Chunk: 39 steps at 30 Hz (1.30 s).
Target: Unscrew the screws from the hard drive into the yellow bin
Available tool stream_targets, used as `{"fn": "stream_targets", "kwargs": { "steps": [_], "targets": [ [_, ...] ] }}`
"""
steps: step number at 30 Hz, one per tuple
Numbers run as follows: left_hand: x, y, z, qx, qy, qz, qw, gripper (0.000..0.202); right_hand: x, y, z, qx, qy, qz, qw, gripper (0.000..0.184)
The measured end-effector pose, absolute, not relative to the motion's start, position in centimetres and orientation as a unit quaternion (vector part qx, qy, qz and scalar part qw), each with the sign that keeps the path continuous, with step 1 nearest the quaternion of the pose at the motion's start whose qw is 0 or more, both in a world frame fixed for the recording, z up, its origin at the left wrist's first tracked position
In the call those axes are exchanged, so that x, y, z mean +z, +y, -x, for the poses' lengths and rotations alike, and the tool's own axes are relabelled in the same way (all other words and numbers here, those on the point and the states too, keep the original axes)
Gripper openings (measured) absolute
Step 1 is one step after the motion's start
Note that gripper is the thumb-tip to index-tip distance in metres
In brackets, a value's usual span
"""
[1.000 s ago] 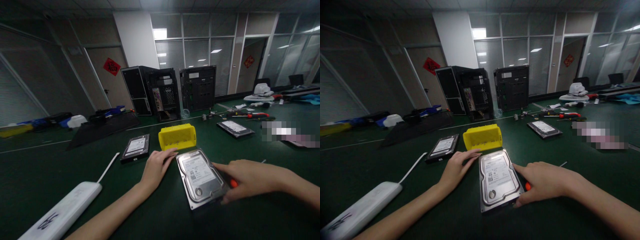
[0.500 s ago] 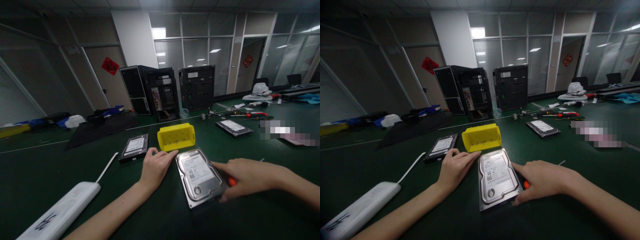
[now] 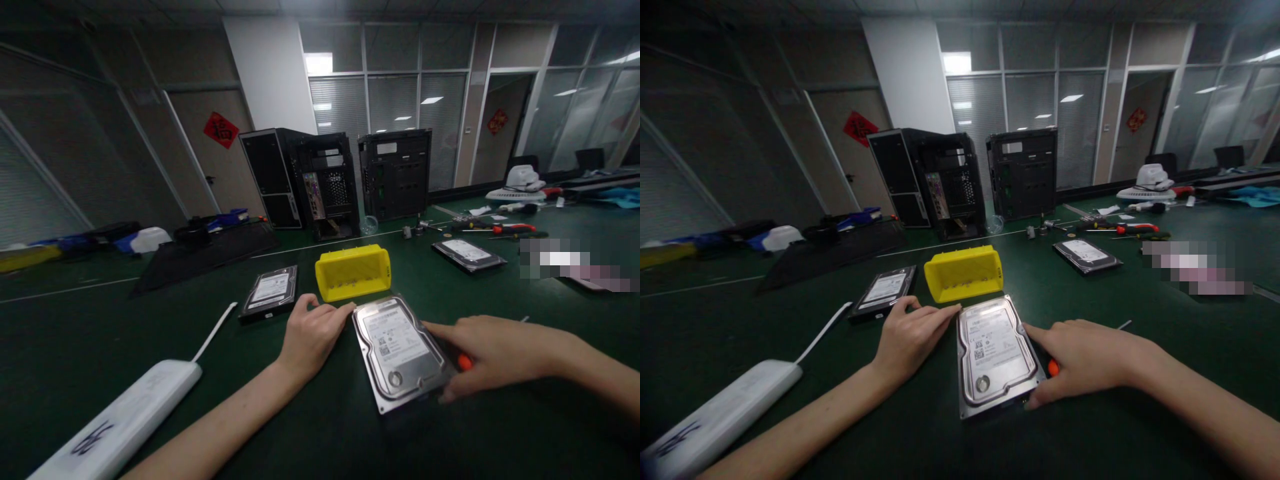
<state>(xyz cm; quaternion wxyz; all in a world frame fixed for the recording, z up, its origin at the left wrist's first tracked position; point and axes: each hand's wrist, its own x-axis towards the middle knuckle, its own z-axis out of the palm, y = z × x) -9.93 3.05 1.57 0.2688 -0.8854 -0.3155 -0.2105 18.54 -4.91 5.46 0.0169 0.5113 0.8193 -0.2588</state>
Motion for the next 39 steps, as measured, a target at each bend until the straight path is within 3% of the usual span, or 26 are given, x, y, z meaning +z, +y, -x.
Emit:
{"fn": "stream_targets", "kwargs": {
  "steps": [11, 17, 29, 39],
  "targets": [
    [1.8, 3.0, 10.0, -0.257, -0.368, 0.886, 0.118, 0.024, 5.5, -5.0, -18.6, -0.265, 0.815, -0.516, 0.013, 0.095],
    [1.9, 3.3, 10.0, -0.273, -0.432, 0.86, 0.012, 0.034, 5.6, -5.0, -18.5, -0.267, 0.815, -0.514, 0.01, 0.095],
    [1.6, 4.9, 10.4, -0.296, -0.417, 0.797, -0.322, 0.046, 5.4, -4.8, -18.8, -0.294, 0.8, -0.523, 0.015, 0.095],
    [1.3, 5.4, 10.4, -0.325, -0.417, 0.735, -0.425, 0.045, 5.2, -4.9, -18.7, -0.289, 0.803, -0.521, 0.008, 0.092]
  ]
}}
